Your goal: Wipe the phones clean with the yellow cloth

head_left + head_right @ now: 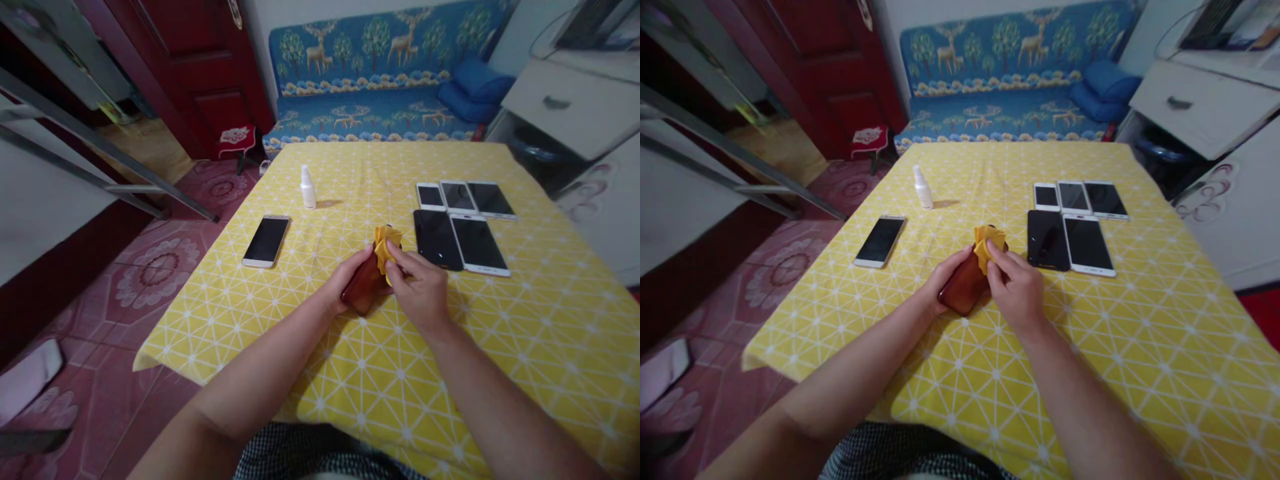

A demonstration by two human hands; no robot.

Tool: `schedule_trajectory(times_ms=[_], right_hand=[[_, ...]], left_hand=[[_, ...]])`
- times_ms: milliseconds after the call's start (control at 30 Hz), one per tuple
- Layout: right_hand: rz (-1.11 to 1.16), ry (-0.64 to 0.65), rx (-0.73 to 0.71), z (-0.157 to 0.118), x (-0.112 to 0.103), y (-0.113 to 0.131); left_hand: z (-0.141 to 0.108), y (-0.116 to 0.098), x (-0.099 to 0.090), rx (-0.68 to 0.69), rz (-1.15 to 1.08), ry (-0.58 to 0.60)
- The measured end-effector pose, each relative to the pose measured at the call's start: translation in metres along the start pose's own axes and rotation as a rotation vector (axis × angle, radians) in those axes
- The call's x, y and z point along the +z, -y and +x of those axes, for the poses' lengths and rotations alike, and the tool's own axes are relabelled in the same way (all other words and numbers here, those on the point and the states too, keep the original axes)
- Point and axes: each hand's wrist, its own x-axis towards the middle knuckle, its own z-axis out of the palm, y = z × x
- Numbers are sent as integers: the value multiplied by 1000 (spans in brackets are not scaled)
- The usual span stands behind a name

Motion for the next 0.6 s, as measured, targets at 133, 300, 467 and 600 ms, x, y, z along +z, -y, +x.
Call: schedule_trajectory(times_ms=[133, 300, 467, 600], right_hand=[[7, 30, -43, 2, -1, 3], [44, 50, -68, 0, 0, 3], [70, 85, -80, -2, 2, 3], [85, 105, -81, -4, 2, 4]], left_hand=[[0, -1, 0, -8, 6, -42], [-1, -2, 0, 11, 7, -43], [0, -2, 2, 53, 4, -86], [1, -2, 0, 70, 17, -112]])
